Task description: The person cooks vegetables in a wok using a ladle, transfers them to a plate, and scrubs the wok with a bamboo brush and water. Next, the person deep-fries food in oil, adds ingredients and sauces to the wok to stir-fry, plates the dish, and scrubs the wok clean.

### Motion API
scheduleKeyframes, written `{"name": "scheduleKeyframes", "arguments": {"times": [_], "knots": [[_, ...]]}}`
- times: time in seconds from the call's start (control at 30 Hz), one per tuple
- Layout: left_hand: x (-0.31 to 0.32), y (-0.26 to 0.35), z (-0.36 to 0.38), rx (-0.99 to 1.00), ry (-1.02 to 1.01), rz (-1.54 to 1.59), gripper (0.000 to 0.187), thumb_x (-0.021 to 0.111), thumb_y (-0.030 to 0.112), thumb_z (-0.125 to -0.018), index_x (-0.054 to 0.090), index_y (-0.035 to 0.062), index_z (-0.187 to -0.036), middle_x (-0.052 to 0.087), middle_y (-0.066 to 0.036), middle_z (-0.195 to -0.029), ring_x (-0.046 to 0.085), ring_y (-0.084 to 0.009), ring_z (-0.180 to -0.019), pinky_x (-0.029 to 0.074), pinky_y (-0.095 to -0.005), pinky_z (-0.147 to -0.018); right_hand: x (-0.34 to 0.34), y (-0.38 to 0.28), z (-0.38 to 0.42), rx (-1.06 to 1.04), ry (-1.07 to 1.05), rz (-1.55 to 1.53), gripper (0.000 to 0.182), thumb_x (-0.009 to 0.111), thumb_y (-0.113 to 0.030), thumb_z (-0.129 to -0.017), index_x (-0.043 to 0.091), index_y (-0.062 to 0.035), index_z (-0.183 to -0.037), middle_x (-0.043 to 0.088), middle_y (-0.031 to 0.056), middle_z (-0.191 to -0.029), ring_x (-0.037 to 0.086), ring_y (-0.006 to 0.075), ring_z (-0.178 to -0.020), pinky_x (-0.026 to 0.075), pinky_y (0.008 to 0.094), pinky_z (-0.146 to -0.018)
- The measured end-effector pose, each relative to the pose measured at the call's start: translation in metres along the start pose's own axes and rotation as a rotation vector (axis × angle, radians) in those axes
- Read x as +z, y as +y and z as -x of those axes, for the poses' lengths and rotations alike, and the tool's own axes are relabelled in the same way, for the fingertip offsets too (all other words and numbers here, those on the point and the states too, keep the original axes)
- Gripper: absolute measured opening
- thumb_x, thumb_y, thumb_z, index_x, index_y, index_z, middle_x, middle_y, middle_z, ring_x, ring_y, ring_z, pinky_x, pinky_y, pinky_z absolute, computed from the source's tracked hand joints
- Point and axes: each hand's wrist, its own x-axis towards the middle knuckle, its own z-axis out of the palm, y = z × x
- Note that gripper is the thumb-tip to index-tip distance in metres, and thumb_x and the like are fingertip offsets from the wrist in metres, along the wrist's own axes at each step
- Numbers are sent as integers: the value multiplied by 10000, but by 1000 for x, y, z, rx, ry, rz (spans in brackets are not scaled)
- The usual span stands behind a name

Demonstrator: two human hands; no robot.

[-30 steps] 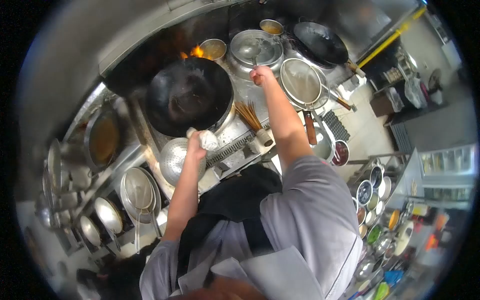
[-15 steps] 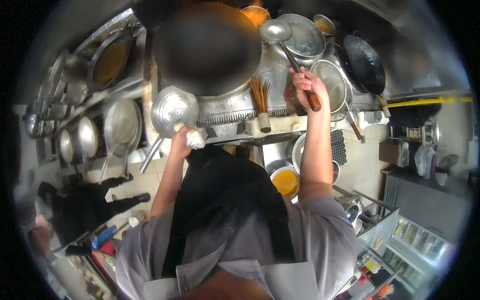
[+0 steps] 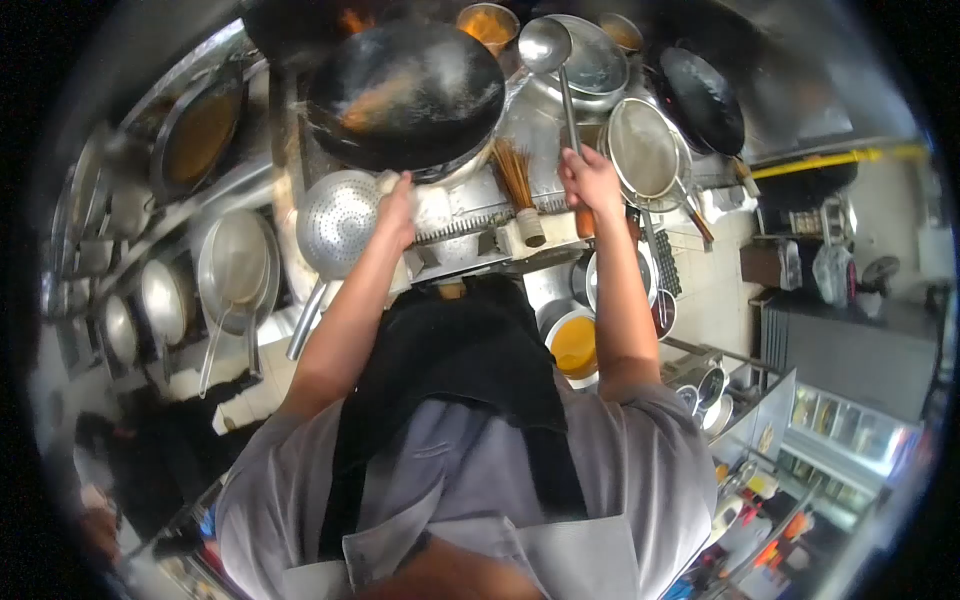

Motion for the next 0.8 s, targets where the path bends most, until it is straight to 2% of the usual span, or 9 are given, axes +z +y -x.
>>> {"name": "scheduleKeyframes", "arguments": {"times": [0.1, 0.23, 0.3, 0.37, 0.43, 0.47, 0.6, 0.7, 0.8], "knots": [[27, -22, -46, 8, 13, -54, 463, 634, 295, -910, 589, -106, -1136, 649, -168, -1041, 636, -233, -868, 509, -375, -796, 14, 12, -59, -88, 260, 362, 245, 586, -220, -941, 613, 18, -989, 588, 87, -586, 566, 185, -408, 461, 325, -408], [37, 2, -11, -14, 14, -73, 366, 623, 229, -896, 608, -104, -1047, 658, -163, -961, 657, -250, -795, 537, -392, -709, -9, 62, -188, -256, 565, 923, 371, 574, -268, -888, 655, 70, -1017, 704, 226, -818, 710, 345, -716, 559, 389, -683], [24, 16, -2, -115, -185, 12, 330, 625, 214, -911, 582, -83, -1049, 652, -156, -948, 671, -263, -799, 561, -405, -706, -9, 46, -211, 150, 235, 789, 335, 570, -258, -899, 664, 63, -873, 706, 203, -850, 700, 299, -699, 553, 406, -638], [1, 28, 19, -218, -315, -8, 304, 623, 199, -928, 551, -40, -1102, 648, -146, -949, 678, -274, -785, 582, -417, -718, -23, 61, -248, 143, 121, 518, 262, 511, -167, -934, 603, 75, -895, 647, 135, -757, 606, 222, -541, 510, 344, -487], [-25, 35, 46, -239, -335, -35, 267, 632, 186, -917, 552, -2, -1088, 650, -119, -921, 685, -263, -750, 588, -414, -693, -31, 70, -262, 209, -140, -1245, 214, 503, -26, -817, 514, 96, -993, 581, 121, -719, 548, 220, -521, 477, 289, -488], [-45, 31, 50, -194, -306, -92, 275, 632, 169, -903, 551, -1, -1103, 653, -113, -921, 687, -260, -756, 587, -419, -695, -21, 37, -226, 237, -71, -1219, 138, 467, 12, -872, 424, 77, -985, 453, 38, -664, 438, 140, -445, 432, 224, -428], [-119, 6, 63, -200, -292, 4, 273, 572, 81, -854, 564, -4, -1114, 653, -121, -980, 681, -252, -837, 576, -399, -728, -40, -2, -151, 301, -210, -1302, 254, 412, -80, -1003, 402, 133, -1141, 457, 37, -698, 444, 85, -476, 404, 182, -394], [-132, 12, 86, -386, -311, 44, 287, 552, 78, -849, 569, -1, -1124, 651, -122, -993, 671, -246, -872, 563, -383, -770, -41, -31, -84, 282, -296, -1300, 300, 404, -101, -1018, 386, 148, -1183, 467, 37, -714, 453, 85, -477, 408, 175, -398], [-131, 2, 80, -334, -364, 30, 303, 584, 133, -865, 565, 0, -1136, 649, -111, -966, 667, -243, -858, 554, -376, -777, -38, -39, -34, 378, -374, -1362, 330, 401, -117, -1026, 380, 143, -1227, 471, 30, -718, 443, 71, -466, 395, 173, -380]]}}
